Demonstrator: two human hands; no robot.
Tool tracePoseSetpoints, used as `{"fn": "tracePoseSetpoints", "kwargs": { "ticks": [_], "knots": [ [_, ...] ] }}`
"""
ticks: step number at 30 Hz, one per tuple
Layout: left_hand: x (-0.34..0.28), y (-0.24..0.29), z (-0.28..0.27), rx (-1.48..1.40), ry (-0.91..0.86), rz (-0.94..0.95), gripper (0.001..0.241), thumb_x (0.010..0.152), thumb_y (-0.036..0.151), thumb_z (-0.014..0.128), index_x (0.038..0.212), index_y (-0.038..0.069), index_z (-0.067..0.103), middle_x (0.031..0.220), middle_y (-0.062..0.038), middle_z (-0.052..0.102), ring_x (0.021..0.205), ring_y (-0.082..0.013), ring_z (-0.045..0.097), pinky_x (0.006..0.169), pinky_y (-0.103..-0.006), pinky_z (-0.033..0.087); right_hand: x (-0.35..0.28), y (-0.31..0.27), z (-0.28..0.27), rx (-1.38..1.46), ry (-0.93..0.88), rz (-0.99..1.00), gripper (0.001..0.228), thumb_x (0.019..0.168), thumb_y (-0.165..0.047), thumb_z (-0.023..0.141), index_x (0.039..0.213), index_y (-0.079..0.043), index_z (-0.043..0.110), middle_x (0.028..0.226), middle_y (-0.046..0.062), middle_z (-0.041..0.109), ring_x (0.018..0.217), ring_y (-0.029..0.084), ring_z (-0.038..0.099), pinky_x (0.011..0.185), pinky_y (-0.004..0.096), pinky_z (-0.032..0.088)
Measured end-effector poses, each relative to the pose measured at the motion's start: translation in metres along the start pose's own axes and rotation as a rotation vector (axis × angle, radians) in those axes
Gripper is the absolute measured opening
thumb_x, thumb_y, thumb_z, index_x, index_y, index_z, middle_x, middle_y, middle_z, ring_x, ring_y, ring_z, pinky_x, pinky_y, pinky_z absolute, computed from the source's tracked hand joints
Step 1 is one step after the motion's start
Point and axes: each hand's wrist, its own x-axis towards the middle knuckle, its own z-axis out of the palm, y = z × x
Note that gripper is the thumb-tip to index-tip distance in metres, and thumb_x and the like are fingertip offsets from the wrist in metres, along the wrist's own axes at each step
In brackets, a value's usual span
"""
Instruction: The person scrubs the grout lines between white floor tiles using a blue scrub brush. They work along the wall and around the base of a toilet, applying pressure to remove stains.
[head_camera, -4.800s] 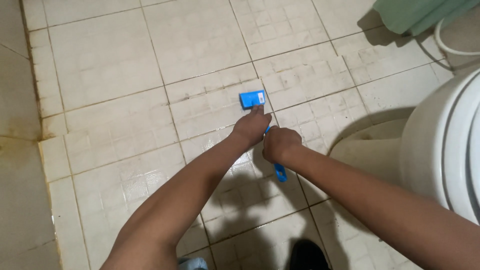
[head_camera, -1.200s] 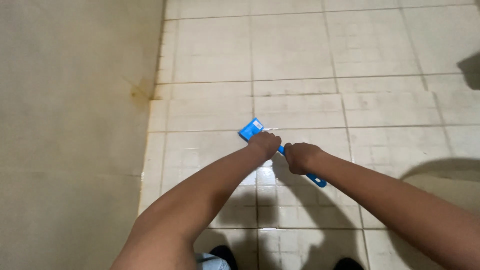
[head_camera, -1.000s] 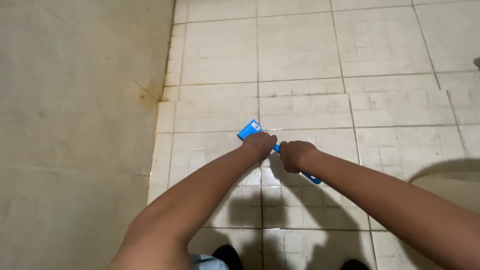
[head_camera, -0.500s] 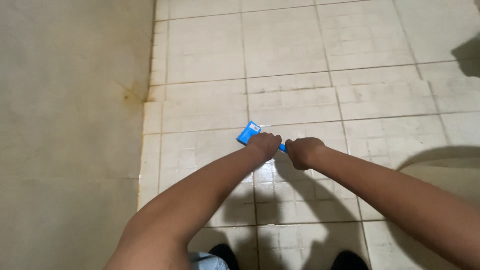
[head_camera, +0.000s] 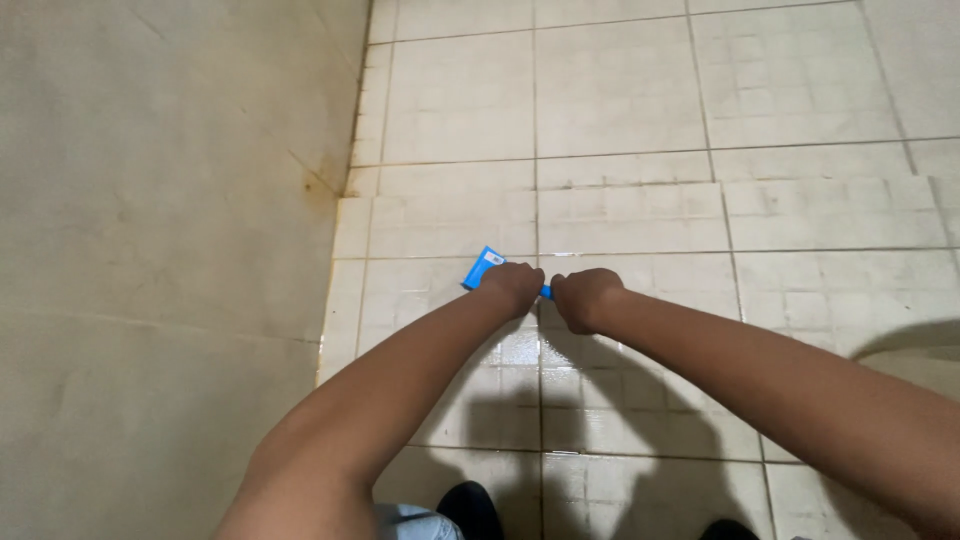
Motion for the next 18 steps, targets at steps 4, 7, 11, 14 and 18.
{"fn": "tracePoseSetpoints", "kwargs": {
  "ticks": [4, 7, 11, 14, 18],
  "knots": [
    [0.019, 0.024, -0.003, 0.011, -0.016, 0.043, 0.023, 0.096, 0.013, 0.058, 0.117, 0.01, 0.068, 0.121, -0.012, 0.072, 0.113, -0.031, 0.07, 0.087, -0.0454, 0.059, -0.022, 0.025, -0.003, 0.043, -0.029, 0.05, 0.044, 0.091, -0.011, 0.064, 0.133, -0.006, 0.053, 0.109, 0.012, 0.074, 0.098, 0.03, 0.073, 0.078, 0.043, 0.059],
    [0.027, 0.034, -0.002, 0.02, 0.006, 0.103, 0.025, 0.094, 0.012, 0.061, 0.117, 0.01, 0.069, 0.121, -0.012, 0.072, 0.113, -0.0312, 0.069, 0.088, -0.0445, 0.059, -0.029, 0.035, -0.002, 0.067, -0.065, 0.074, 0.044, 0.091, -0.01, 0.063, 0.133, -0.009, 0.052, 0.111, 0.012, 0.073, 0.098, 0.03, 0.073, 0.079, 0.043, 0.059],
    [0.023, 0.029, 0.003, -0.025, 0.002, 0.061, 0.024, 0.096, 0.014, 0.057, 0.119, 0.01, 0.066, 0.12, -0.012, 0.072, 0.112, -0.0314, 0.07, 0.087, -0.0448, 0.059, -0.025, 0.029, -0.004, 0.05, -0.095, 0.061, 0.042, 0.092, -0.008, 0.058, 0.134, -0.009, 0.052, 0.11, 0.012, 0.074, 0.098, 0.03, 0.074, 0.078, 0.044, 0.06],
    [0.008, 0.012, 0.005, -0.033, 0.008, 0.015, 0.024, 0.099, 0.014, 0.055, 0.119, 0.011, 0.067, 0.121, -0.012, 0.072, 0.112, -0.0315, 0.07, 0.088, -0.0452, 0.059, -0.012, 0.015, -0.006, 0.031, -0.07, 0.015, 0.04, 0.092, -0.01, 0.058, 0.132, -0.008, 0.053, 0.111, 0.013, 0.073, 0.1, 0.031, 0.073, 0.079, 0.044, 0.059],
    [-0.012, -0.021, 0.016, -0.039, 0.018, -0.052, 0.023, 0.098, 0.013, 0.056, 0.118, 0.011, 0.067, 0.123, -0.012, 0.071, 0.114, -0.0315, 0.069, 0.089, -0.0449, 0.059, 0.002, -0.015, -0.019, -0.003, -0.064, -0.061, 0.043, 0.093, -0.008, 0.058, 0.135, -0.005, 0.051, 0.113, 0.014, 0.074, 0.101, 0.032, 0.074, 0.078, 0.044, 0.06]
  ]
}}
